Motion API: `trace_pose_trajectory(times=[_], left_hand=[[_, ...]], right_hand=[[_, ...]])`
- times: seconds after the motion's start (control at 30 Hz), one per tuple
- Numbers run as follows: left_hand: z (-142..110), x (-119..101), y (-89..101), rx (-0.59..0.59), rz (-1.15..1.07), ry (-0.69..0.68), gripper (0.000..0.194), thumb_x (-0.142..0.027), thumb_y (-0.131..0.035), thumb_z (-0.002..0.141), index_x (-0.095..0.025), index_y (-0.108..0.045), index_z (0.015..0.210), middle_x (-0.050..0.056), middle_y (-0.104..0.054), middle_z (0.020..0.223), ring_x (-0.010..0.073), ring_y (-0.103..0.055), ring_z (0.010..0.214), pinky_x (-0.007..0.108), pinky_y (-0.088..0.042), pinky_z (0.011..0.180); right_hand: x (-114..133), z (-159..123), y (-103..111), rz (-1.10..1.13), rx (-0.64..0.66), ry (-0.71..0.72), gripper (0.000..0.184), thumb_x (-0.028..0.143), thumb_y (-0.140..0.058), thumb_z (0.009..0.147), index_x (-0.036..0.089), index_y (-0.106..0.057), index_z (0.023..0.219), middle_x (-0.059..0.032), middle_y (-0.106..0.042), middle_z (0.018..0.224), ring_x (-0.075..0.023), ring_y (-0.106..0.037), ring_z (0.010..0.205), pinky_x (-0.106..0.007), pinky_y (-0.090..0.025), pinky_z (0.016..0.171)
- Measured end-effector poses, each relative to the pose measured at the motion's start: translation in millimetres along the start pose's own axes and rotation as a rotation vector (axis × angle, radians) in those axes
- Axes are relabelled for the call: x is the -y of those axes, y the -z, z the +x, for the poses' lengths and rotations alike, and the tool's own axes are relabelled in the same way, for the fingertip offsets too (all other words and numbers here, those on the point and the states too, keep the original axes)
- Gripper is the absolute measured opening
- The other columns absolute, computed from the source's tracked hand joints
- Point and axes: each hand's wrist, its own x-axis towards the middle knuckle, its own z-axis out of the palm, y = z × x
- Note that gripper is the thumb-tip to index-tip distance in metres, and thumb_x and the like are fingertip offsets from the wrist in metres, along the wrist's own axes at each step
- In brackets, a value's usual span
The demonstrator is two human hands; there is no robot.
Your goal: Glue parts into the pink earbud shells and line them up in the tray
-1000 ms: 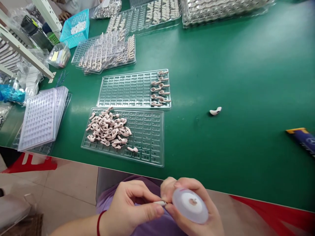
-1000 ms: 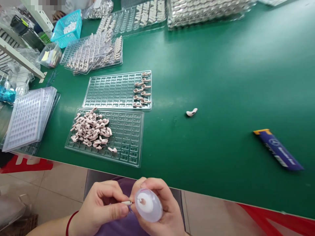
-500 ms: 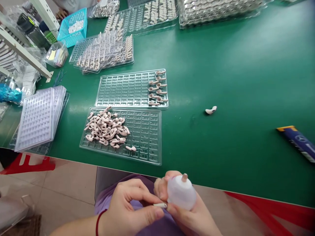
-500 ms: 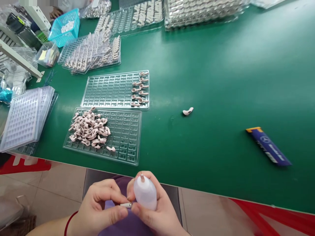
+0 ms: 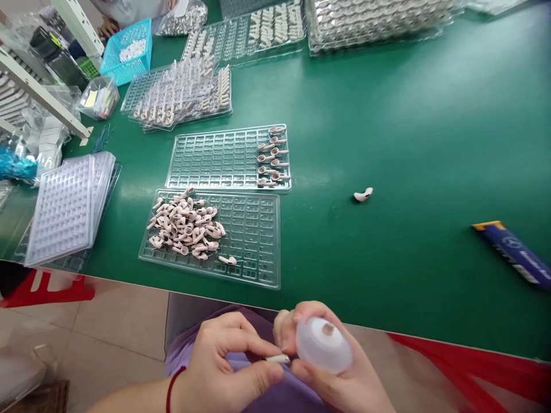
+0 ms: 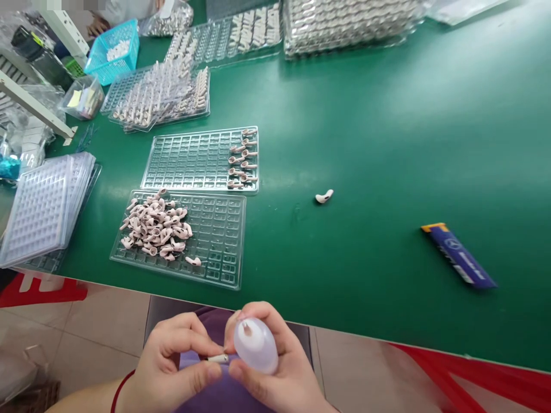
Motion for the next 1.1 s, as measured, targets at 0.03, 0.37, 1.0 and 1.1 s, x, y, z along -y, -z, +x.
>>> trace_pose_trajectory(times=[0.03, 0.37, 1.0, 1.1], left_hand=[[0, 0, 0.0, 0.000, 0.006, 0.000, 0.021, -0.036, -0.075, 0.080, -0.017, -0.082, 0.085, 0.006, -0.065, 0.071, 0.0124, -0.056, 0.062, 0.023, -0.044, 0.062], [1, -1, -0.7, 0.014, -0.002, 0.067, 0.027, -0.042, -0.074, 0.080, -0.017, -0.082, 0.084, 0.006, -0.064, 0.069, 0.0133, -0.055, 0.063, 0.024, -0.044, 0.062], [1, 4, 0.2, 0.041, -0.106, 0.149, 0.032, -0.048, -0.077, 0.076, -0.017, -0.082, 0.081, 0.005, -0.061, 0.070, 0.0130, -0.053, 0.064, 0.024, -0.042, 0.061], [2, 4, 0.1, 0.047, -0.132, 0.158, 0.033, -0.049, -0.077, 0.075, -0.017, -0.082, 0.082, 0.005, -0.061, 0.070, 0.0131, -0.053, 0.064, 0.024, -0.042, 0.061]], right_hand=[[2, 0, 0, -0.052, -0.011, 0.040, 0.027, 0.028, -0.075, 0.080, 0.028, -0.057, 0.101, -0.0003, -0.063, 0.074, -0.0156, -0.059, 0.068, -0.027, -0.051, 0.061], [15, 5, -10, -0.218, -0.028, 0.243, 0.020, 0.022, -0.070, 0.084, 0.029, -0.059, 0.100, -0.0010, -0.064, 0.069, -0.0158, -0.060, 0.063, -0.027, -0.053, 0.056], [14, 2, -6, -0.266, 0.020, 0.317, 0.026, 0.020, -0.067, 0.086, 0.031, -0.059, 0.108, -0.0024, -0.065, 0.072, -0.0172, -0.061, 0.064, -0.030, -0.054, 0.056], [15, 3, -8, -0.259, -0.001, 0.302, 0.024, 0.020, -0.068, 0.085, 0.030, -0.059, 0.105, -0.0018, -0.064, 0.070, -0.0169, -0.060, 0.063, -0.029, -0.054, 0.055]])
